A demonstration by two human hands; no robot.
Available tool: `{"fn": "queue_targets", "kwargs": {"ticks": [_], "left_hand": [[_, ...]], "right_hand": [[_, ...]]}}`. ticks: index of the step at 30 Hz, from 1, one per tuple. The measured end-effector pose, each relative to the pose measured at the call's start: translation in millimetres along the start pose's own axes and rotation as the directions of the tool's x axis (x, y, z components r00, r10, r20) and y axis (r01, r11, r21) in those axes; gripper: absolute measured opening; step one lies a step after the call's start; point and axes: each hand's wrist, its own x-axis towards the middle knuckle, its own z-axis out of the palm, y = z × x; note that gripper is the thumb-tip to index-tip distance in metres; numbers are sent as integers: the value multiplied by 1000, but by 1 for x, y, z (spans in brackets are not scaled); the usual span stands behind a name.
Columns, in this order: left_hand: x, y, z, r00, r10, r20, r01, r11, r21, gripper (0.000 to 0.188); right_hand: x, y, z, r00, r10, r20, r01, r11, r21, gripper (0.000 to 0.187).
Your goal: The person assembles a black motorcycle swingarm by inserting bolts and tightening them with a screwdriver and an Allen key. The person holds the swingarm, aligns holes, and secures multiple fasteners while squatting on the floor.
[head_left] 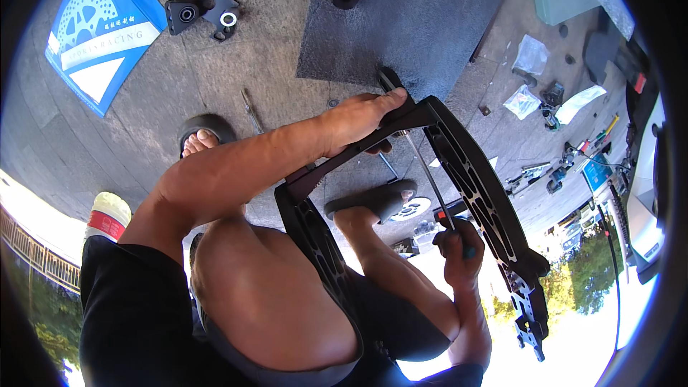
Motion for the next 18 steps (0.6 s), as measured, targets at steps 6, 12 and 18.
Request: {"fn": "queue_targets", "kwargs": {"ticks": [6, 12, 18], "left_hand": [[-1, 0, -3, 995, 34, 99, -36, 999, 28, 66], [-43, 10, -20, 988, -44, 148, -117, 418, 901, 73], [-92, 2, -68, 981, 35, 190, -191, 343, 920, 56]], "right_hand": [[3, 9, -2, 1000, -22, -11, 22, 999, 37, 34], [2, 3, 3, 999, -32, -32, 33, 999, 29, 36], [2, -2, 7, 999, 28, -40, -24, 996, 91, 32]]}}
